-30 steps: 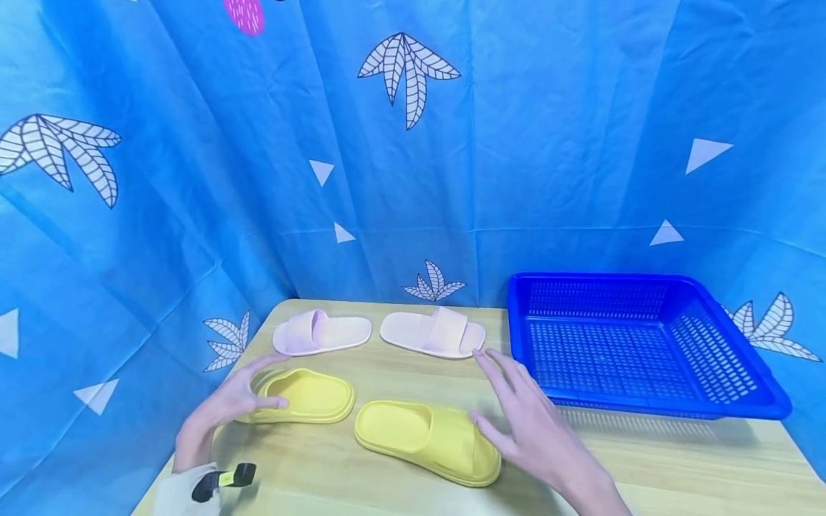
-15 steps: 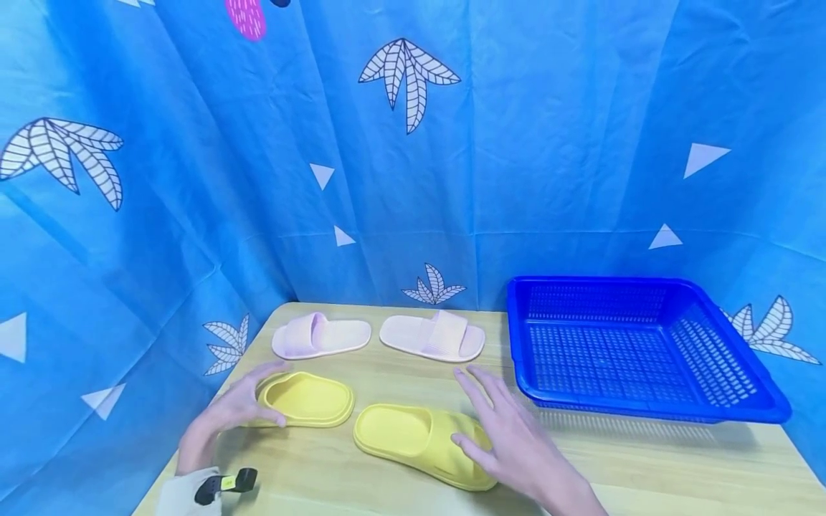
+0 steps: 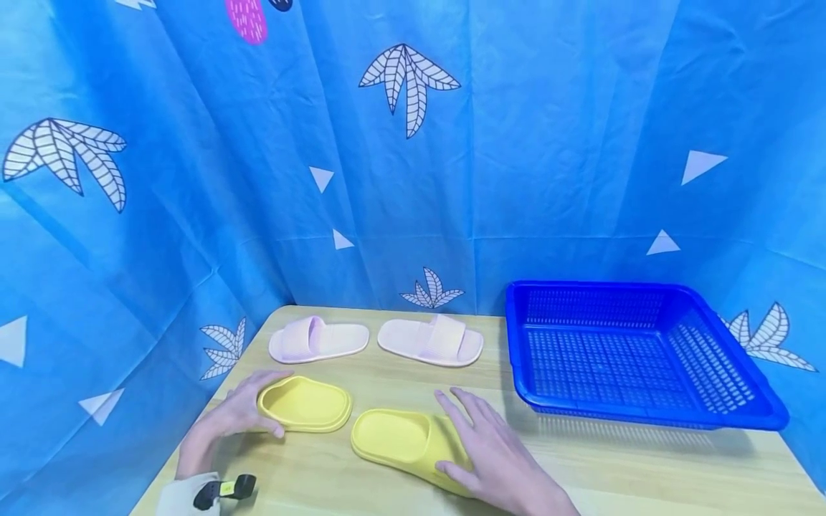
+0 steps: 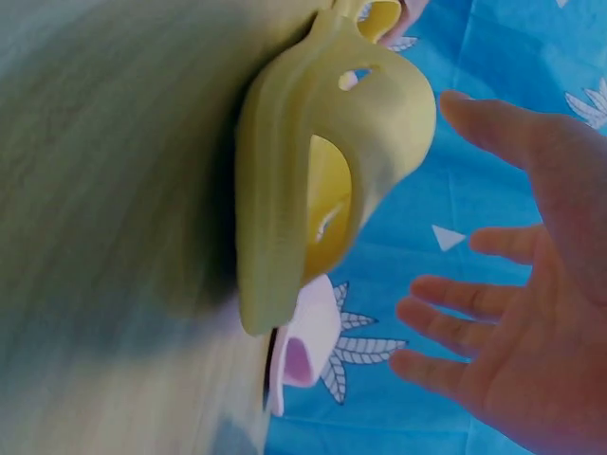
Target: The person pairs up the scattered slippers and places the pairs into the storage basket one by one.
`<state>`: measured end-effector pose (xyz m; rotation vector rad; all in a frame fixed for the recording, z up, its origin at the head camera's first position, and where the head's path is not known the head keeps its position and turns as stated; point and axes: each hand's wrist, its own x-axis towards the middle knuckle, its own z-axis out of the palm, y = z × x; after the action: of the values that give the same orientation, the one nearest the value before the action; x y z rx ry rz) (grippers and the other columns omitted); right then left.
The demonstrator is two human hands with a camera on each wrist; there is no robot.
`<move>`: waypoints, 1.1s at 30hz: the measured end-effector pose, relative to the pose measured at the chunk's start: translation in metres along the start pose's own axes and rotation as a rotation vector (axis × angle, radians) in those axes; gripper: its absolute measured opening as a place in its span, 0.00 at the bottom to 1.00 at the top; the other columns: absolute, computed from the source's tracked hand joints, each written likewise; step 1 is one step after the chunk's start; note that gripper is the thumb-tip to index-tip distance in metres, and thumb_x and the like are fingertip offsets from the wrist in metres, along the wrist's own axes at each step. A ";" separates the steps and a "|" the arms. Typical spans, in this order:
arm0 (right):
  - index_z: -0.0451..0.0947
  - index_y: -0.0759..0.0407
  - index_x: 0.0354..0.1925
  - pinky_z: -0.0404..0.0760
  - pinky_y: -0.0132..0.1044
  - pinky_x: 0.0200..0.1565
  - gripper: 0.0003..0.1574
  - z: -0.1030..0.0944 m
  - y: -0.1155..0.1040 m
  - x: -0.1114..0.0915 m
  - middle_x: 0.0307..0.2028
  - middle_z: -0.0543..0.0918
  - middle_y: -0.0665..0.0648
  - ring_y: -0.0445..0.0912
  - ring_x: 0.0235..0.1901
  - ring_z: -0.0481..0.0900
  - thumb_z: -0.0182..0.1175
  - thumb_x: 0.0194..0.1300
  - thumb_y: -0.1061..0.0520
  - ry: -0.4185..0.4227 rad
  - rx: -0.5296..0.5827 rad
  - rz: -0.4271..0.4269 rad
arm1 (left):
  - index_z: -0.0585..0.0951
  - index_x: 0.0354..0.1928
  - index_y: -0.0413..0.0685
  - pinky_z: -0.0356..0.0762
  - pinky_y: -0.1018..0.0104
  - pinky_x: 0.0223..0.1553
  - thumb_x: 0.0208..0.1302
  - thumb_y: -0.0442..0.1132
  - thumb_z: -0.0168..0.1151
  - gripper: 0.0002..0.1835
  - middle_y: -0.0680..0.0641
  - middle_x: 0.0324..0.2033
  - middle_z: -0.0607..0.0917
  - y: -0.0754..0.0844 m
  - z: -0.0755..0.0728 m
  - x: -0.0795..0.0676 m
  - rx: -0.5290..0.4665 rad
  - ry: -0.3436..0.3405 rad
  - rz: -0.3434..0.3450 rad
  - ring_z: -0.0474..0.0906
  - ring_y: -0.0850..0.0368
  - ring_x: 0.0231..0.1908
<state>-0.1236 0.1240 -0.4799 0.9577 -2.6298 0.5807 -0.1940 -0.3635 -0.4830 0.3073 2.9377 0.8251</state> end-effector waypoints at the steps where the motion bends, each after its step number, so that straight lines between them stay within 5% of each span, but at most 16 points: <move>1: 0.56 0.51 0.80 0.74 0.53 0.63 0.60 0.001 0.000 0.000 0.73 0.68 0.58 0.53 0.70 0.68 0.71 0.60 0.35 -0.007 -0.003 -0.002 | 0.73 0.71 0.51 0.44 0.10 0.54 0.24 0.56 0.90 0.63 0.35 0.65 0.73 0.000 0.000 0.000 0.006 -0.001 -0.003 0.67 0.31 0.64; 17: 0.51 0.49 0.82 0.72 0.61 0.62 0.66 0.016 -0.006 -0.007 0.72 0.67 0.66 0.59 0.69 0.68 0.72 0.56 0.31 -0.227 0.125 0.082 | 0.70 0.74 0.54 0.41 0.07 0.50 0.20 0.61 0.89 0.69 0.35 0.66 0.70 -0.007 0.004 0.001 0.092 -0.012 -0.043 0.64 0.28 0.65; 27: 0.51 0.53 0.81 0.77 0.57 0.59 0.71 0.028 -0.005 -0.007 0.66 0.71 0.65 0.56 0.64 0.72 0.77 0.50 0.37 -0.205 0.073 0.062 | 0.71 0.73 0.55 0.66 0.21 0.49 0.24 0.53 0.90 0.64 0.39 0.63 0.73 -0.013 0.006 0.000 0.090 -0.020 -0.018 0.69 0.35 0.60; 33: 0.49 0.52 0.82 0.75 0.60 0.60 0.73 0.030 -0.006 -0.005 0.66 0.70 0.69 0.61 0.65 0.71 0.78 0.49 0.40 -0.250 0.071 0.097 | 0.70 0.73 0.52 0.68 0.22 0.47 0.22 0.56 0.89 0.66 0.37 0.64 0.72 -0.014 0.006 0.001 0.095 -0.017 -0.008 0.68 0.33 0.60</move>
<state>-0.1193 0.1089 -0.5066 0.9854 -2.9078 0.6170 -0.1967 -0.3717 -0.4951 0.3069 2.9658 0.6803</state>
